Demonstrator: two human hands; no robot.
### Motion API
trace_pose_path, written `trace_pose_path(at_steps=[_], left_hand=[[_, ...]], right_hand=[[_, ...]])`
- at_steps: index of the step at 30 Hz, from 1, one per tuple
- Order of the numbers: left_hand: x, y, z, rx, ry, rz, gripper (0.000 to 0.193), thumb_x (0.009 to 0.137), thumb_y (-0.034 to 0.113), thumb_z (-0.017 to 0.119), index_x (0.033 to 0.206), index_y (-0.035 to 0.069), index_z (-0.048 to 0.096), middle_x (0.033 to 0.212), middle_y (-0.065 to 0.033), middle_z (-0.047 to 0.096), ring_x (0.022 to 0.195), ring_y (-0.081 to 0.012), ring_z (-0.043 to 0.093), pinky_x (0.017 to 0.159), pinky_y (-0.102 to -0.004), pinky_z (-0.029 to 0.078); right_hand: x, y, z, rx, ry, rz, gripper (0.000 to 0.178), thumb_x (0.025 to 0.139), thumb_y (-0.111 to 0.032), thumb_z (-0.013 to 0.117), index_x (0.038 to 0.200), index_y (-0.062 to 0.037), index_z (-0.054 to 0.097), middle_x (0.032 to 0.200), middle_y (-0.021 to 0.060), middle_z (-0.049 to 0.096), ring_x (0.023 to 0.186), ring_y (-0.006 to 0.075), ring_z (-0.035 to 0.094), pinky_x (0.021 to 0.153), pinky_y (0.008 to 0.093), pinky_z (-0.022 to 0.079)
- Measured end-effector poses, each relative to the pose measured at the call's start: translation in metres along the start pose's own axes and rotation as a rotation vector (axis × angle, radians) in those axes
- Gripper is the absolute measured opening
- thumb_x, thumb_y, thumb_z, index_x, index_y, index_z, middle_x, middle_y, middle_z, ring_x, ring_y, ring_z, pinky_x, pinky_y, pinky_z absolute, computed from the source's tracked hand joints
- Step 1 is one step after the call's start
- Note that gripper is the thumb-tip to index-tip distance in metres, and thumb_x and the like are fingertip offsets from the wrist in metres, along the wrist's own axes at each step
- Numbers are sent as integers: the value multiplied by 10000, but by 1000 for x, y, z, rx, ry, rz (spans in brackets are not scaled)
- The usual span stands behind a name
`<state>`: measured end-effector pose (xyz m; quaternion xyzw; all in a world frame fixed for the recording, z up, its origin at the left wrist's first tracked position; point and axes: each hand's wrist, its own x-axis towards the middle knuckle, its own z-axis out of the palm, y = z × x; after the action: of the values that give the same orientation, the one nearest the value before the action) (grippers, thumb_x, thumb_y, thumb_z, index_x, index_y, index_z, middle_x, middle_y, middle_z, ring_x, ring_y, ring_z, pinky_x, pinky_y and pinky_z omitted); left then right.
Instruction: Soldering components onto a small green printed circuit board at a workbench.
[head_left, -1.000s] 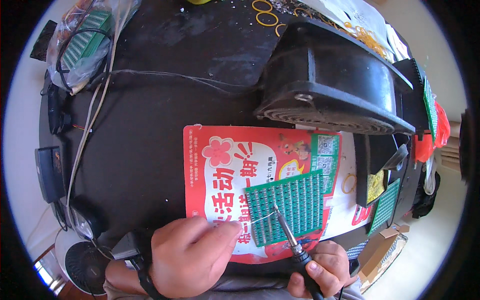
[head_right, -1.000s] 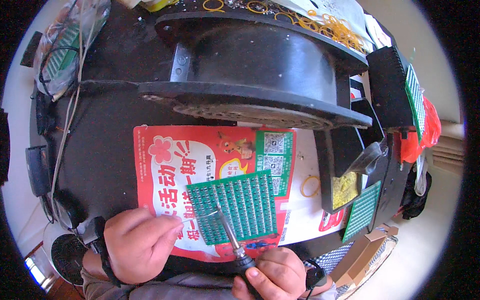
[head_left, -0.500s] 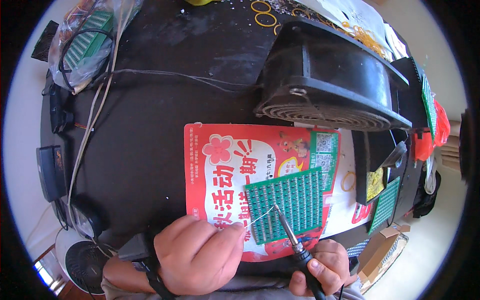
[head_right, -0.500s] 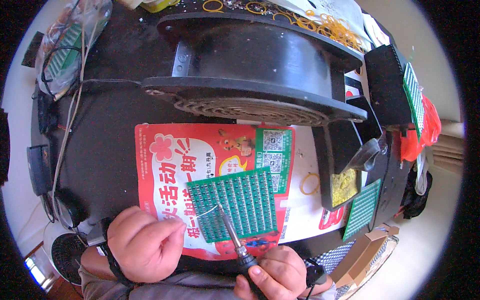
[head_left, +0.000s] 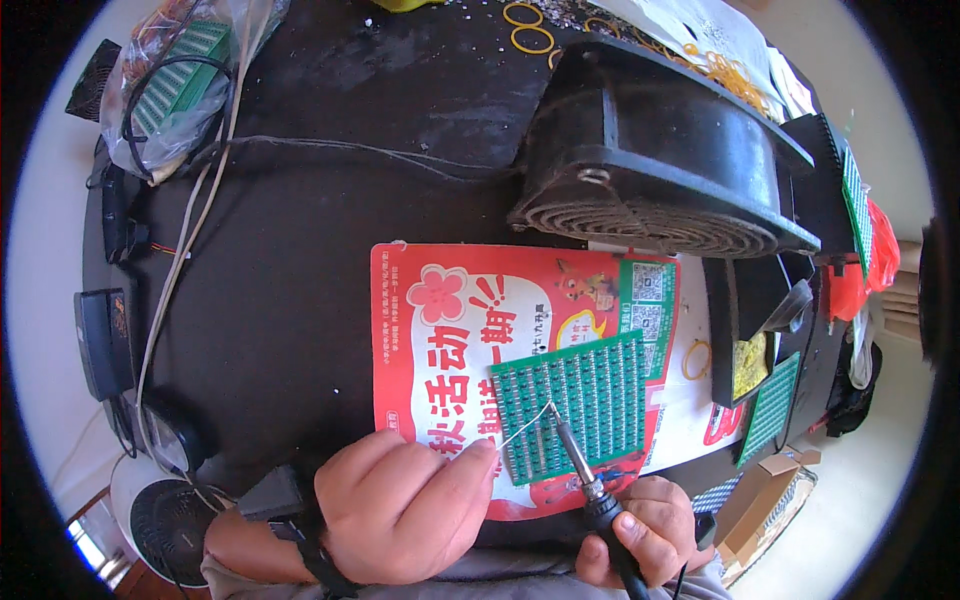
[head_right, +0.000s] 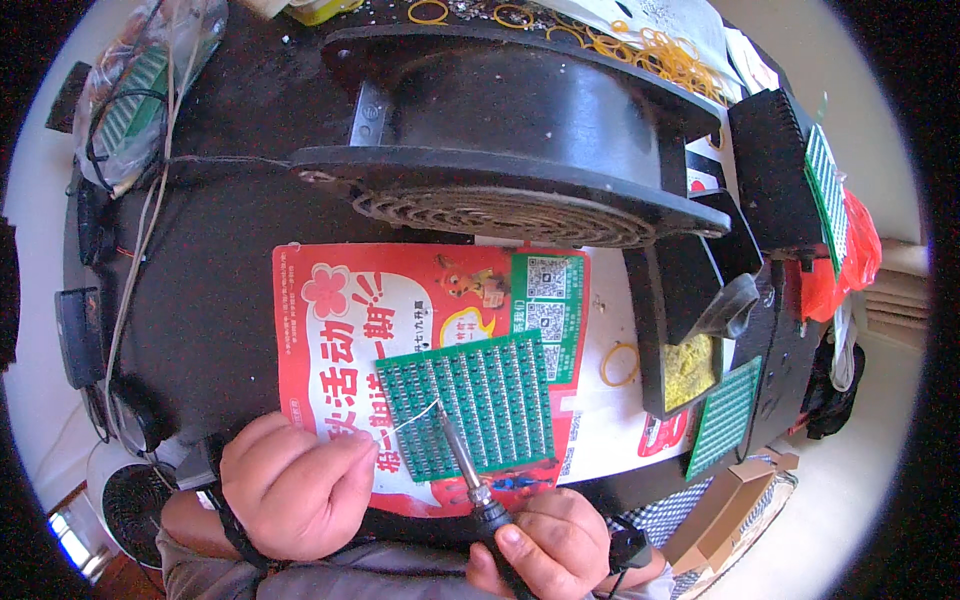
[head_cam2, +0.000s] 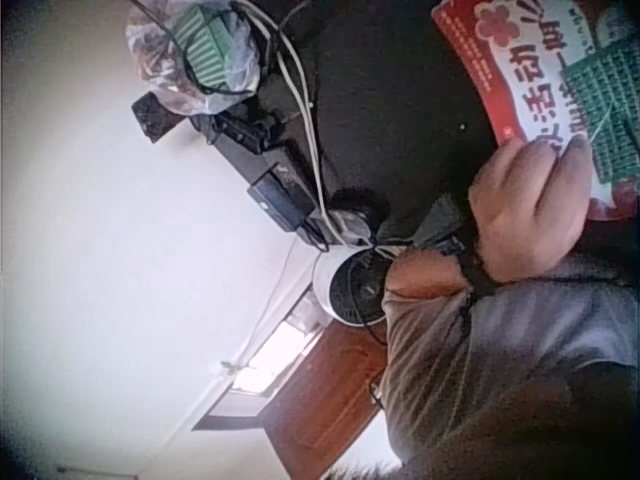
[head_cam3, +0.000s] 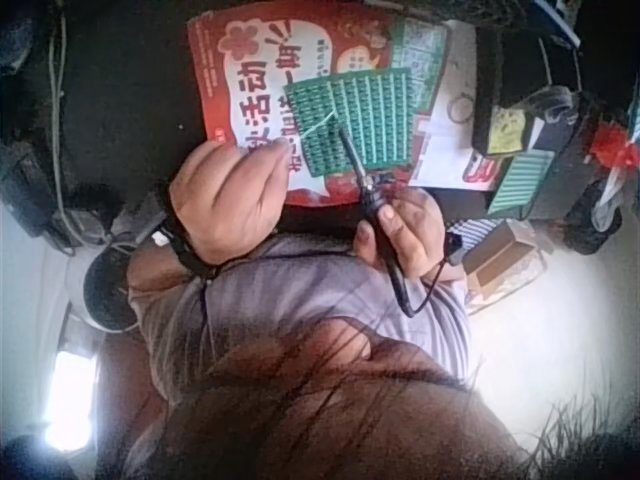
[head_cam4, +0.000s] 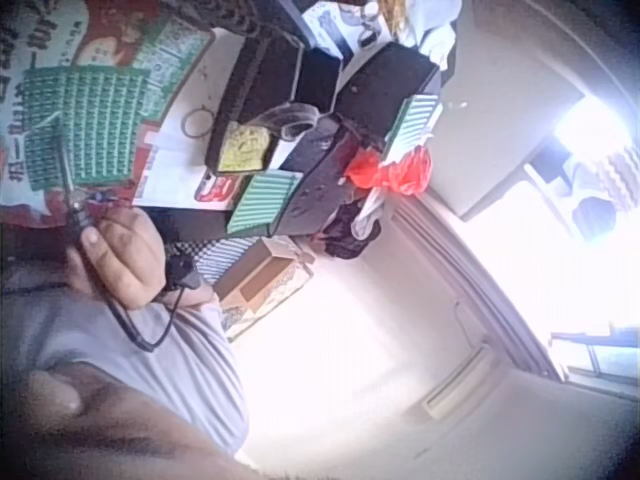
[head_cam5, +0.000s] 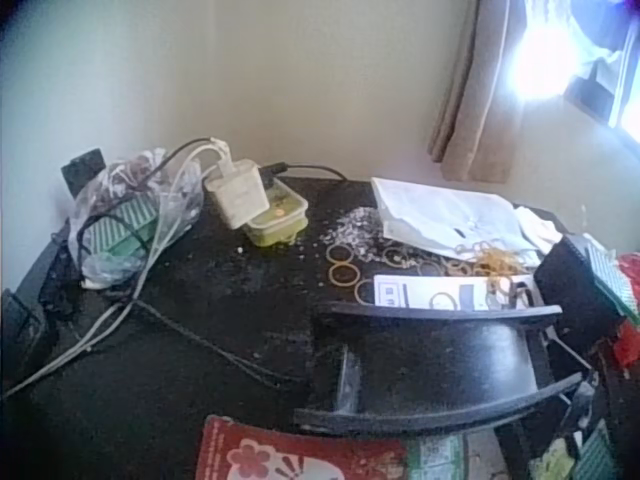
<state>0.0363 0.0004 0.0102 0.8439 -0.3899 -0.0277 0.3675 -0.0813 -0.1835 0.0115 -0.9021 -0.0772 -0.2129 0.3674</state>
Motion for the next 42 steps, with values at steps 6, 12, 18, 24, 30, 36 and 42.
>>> trace_pose_path(at_steps=[6,12,18,24,30,36,42], left_hand=[[1,0,0,18,-10,-1,180,631,-11,741,792,23,667,593,-46,553,459,-213,527,447,-312,413],[1,1,-1,18,-11,-29,190,628,-12,738,800,25,667,596,-50,560,462,-217,530,452,-319,417],[2,1,0,14,-15,-41,182,634,-9,736,800,21,667,602,-55,566,468,-220,536,457,-321,422],[1,-1,1,1,-33,-23,184,639,-3,734,811,11,669,615,-56,571,476,-217,540,461,-316,424],[1,-1,2,-5,-30,17,191,639,-13,703,826,-5,665,616,-53,561,470,-210,524,464,-310,427],[0,0,4,-20,12,0,163,647,-19,684,802,10,646,634,-56,568,503,-227,552,482,-323,448],[3,2,4,-54,17,-100,179,646,-24,726,792,42,646,642,-69,572,521,-237,573,493,-332,459]], right_hand=[[-2,0,-3,-8,-38,3,338,788,-127,659,1038,12,479,705,104,530,610,206,544,545,326,481],[-8,0,0,-2,35,5,348,795,-144,666,1057,-3,484,718,101,535,598,199,529,547,324,475],[-2,-4,2,-52,4,68,346,799,-138,668,1063,-6,488,707,93,537,601,205,539,556,332,486],[-1,-1,3,-43,-1,37,346,785,-135,669,1048,-1,489,696,88,532,591,206,544,546,324,488],[-29,-4,19,126,85,48,378,757,-45,680,1071,87,516,736,147,550,583,280,561,558,402,512],[-30,-3,20,143,115,26,355,757,-35,675,1049,89,516,704,145,542,562,274,551,528,389,496],[-29,-2,21,151,125,11,341,756,-35,672,1033,89,515,689,148,543,559,279,557,525,390,500]])
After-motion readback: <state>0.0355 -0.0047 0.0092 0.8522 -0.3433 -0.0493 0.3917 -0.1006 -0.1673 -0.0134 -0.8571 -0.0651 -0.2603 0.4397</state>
